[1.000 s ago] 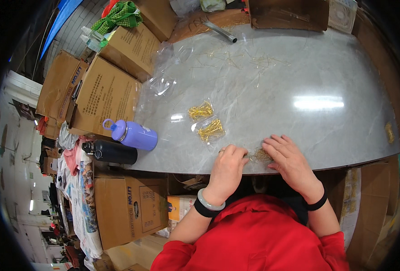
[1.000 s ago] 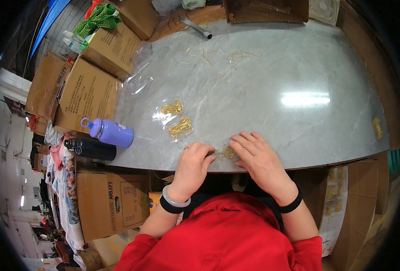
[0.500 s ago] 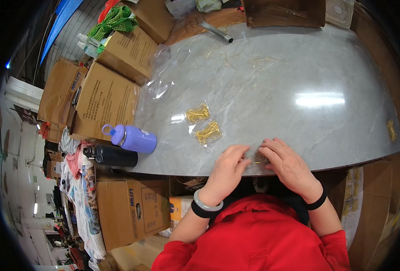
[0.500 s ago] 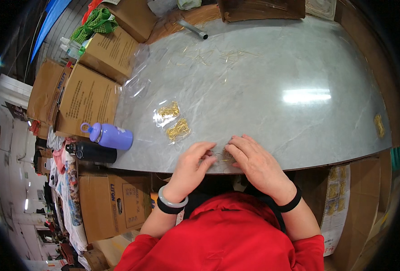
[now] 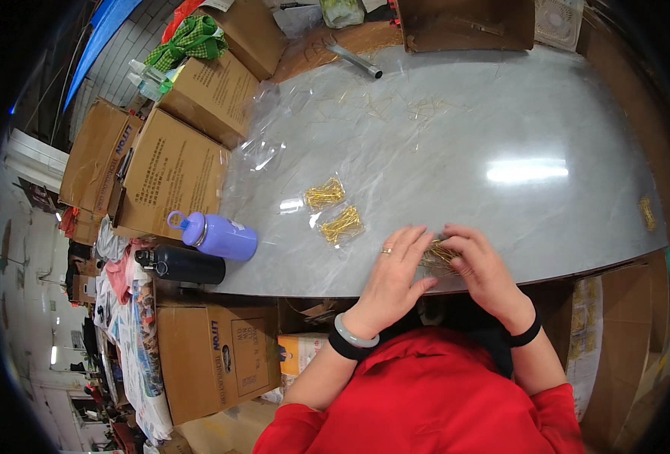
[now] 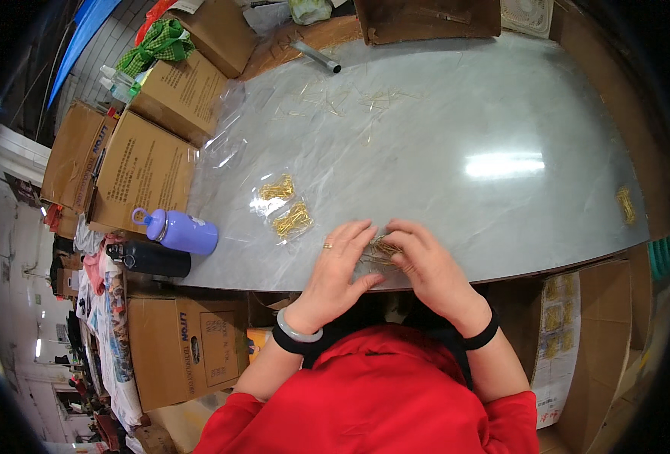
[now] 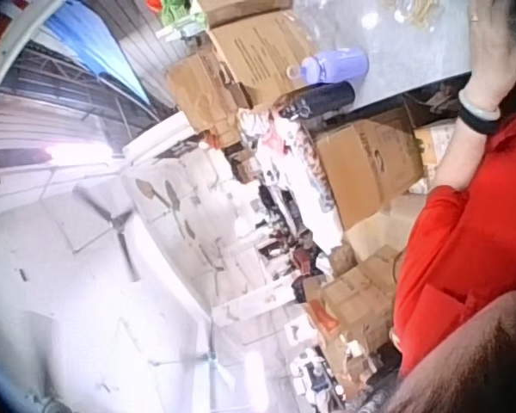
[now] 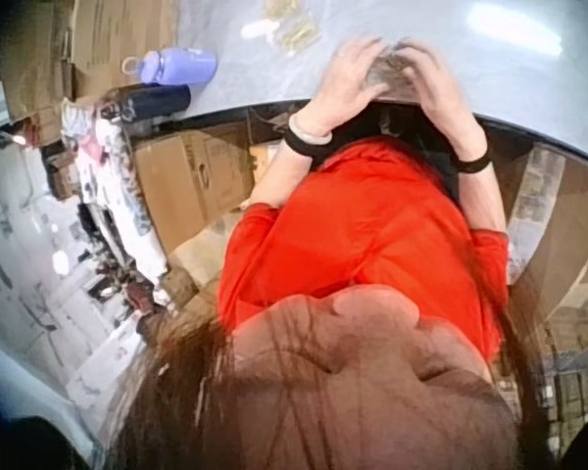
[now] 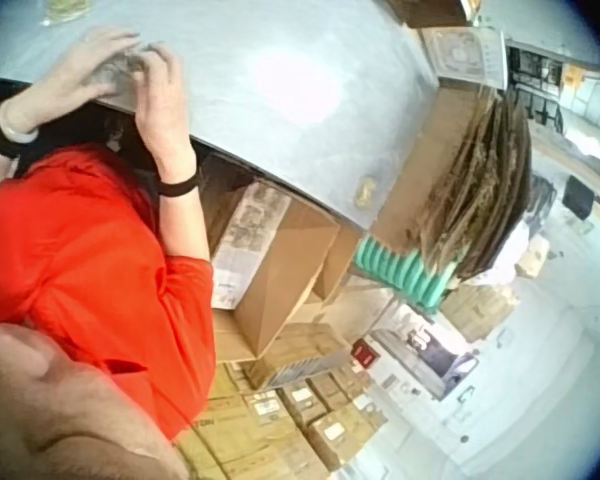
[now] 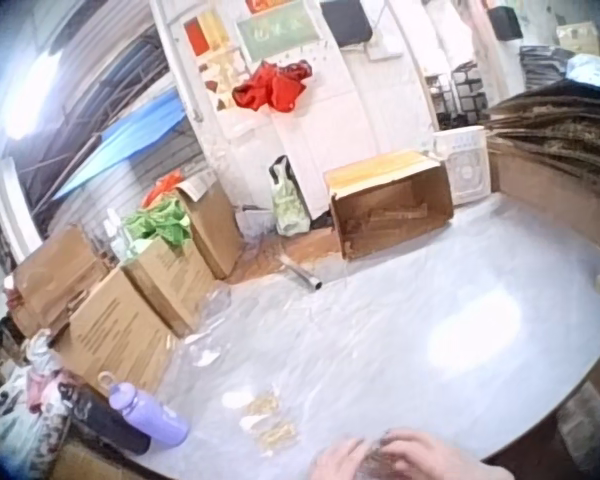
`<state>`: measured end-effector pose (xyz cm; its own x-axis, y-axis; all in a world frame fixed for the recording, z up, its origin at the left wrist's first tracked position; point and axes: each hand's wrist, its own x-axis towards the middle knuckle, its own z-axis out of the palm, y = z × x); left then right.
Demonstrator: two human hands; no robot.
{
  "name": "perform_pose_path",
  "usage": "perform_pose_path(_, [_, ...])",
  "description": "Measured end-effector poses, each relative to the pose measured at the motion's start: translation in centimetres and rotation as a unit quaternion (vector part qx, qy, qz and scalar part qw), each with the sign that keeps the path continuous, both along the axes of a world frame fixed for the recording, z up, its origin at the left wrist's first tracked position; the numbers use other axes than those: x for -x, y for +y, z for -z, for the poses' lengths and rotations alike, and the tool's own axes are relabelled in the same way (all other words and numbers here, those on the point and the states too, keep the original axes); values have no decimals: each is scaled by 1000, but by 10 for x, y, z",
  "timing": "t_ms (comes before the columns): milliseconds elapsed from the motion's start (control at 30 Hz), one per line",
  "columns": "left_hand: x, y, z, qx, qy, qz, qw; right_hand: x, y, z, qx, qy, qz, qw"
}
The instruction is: Gathering and grouping gold-colored wire/twine items on a table for packaging.
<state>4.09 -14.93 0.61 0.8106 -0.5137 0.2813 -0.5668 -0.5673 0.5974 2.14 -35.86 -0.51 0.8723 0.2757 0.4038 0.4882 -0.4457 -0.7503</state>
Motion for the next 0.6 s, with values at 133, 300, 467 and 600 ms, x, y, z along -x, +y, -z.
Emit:
perform_pose_path(133, [-11, -9, 11, -63, -41, 89, 993, 7, -10, 12, -113, 20, 134, 984])
perform_pose_path(300, [-11, -14, 15, -83, -55, 114, 988, 38, 3, 6, -120, 39, 178, 976])
perform_pose_path(467, [-7, -17, 21, -74, -80, 84, 991, 34, 25, 10, 4, 35, 154, 987])
perform_pose_path(600, [-4, -19, 30, -46, -70, 62, 995, 24, 28, 8, 10, 26, 98, 995])
